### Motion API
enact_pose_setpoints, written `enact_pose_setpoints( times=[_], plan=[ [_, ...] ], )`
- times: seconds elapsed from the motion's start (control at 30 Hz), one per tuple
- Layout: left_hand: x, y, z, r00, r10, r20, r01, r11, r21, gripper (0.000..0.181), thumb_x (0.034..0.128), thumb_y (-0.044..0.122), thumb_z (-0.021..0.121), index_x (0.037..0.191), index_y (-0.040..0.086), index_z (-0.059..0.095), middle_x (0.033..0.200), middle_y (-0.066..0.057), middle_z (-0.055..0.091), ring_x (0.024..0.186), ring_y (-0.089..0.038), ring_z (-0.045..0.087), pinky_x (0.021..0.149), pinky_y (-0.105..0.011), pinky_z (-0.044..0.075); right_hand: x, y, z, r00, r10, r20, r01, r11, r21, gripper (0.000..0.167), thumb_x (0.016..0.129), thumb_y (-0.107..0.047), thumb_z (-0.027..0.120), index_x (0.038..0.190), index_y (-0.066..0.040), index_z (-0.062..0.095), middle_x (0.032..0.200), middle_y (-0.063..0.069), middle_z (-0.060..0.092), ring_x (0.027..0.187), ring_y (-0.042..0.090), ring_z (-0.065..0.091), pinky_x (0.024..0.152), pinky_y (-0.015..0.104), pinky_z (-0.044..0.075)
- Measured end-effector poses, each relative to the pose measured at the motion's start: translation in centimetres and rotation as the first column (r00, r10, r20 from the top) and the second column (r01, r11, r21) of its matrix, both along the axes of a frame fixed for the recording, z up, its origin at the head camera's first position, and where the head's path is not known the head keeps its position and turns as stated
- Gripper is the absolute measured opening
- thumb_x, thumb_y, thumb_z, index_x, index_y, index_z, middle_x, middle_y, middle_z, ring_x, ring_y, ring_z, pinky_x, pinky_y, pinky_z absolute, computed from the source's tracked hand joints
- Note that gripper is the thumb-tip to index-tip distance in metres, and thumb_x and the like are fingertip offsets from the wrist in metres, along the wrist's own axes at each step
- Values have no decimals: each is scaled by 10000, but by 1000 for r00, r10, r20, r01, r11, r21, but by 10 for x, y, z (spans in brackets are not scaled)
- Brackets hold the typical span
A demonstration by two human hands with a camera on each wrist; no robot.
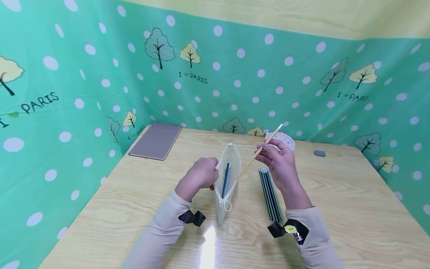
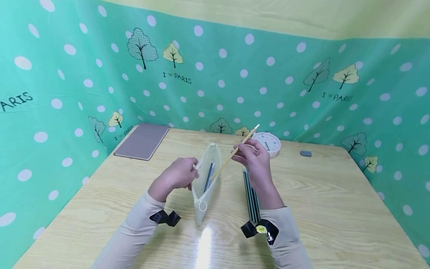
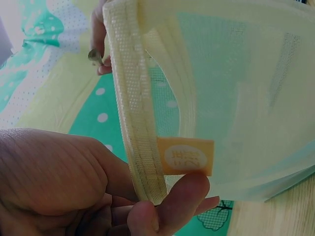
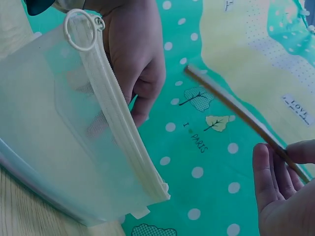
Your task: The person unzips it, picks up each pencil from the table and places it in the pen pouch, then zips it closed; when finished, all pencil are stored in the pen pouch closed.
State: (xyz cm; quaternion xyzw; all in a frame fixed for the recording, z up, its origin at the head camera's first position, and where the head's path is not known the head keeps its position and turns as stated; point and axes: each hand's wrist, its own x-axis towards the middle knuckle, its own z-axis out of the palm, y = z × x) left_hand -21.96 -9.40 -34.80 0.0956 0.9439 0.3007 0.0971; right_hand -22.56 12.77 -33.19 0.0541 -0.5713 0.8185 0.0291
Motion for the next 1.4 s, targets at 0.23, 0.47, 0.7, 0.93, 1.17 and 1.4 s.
enact_pose_setpoints(
  times=[0.23,0.47,0.7,0.93,1.17,1.4],
  plan=[
    [-1,1,1,1000,4,9,-4,1000,1,182,1008,-4,509,1110,-42,654,854,-117,692,543,-147,679,494,-256,519,3,-5,3,1000,15,-3,-15,1000,1,67,1067,-14,483,1134,-20,489,870,-16,769,802,83,737,752,216,607],
    [0,2,0,1000,6,20,-6,1000,-6,181,1008,-2,509,1106,-35,657,837,-105,690,546,-148,679,501,-257,525,2,-8,-8,998,-34,-48,36,998,51,97,1089,-59,458,1062,-37,548,863,-23,749,756,85,729,732,242,617],
    [-2,2,-1,1000,8,18,-8,1000,-8,184,1011,19,519,1121,-27,659,874,-116,705,550,-148,680,506,-262,524,0,-12,-15,998,-29,-58,41,976,212,126,1079,-49,477,1129,24,568,932,-2,668,761,97,723,747,270,625],
    [-2,1,-2,999,19,27,-19,1000,13,205,1011,25,522,1156,-35,654,907,-134,723,582,-166,697,527,-275,531,0,-24,-18,997,7,-72,16,947,320,183,1047,-2,526,1175,119,574,913,25,674,731,84,700,634,244,606],
    [-2,1,0,1000,14,15,-14,1000,1,165,1010,30,539,1114,-24,654,834,-95,698,566,-160,684,544,-280,521,2,-29,-22,992,55,-110,-12,934,357,161,1017,32,556,1146,125,571,847,42,705,693,88,690,590,251,594],
    [-2,1,-2,1000,13,6,-13,1000,11,111,991,18,569,1055,-19,651,756,-80,669,552,-186,685,508,-272,510,6,-32,-26,984,148,-101,-85,882,463,215,1008,-27,606,1162,122,585,885,166,743,674,108,697,581,281,592]
  ],
)
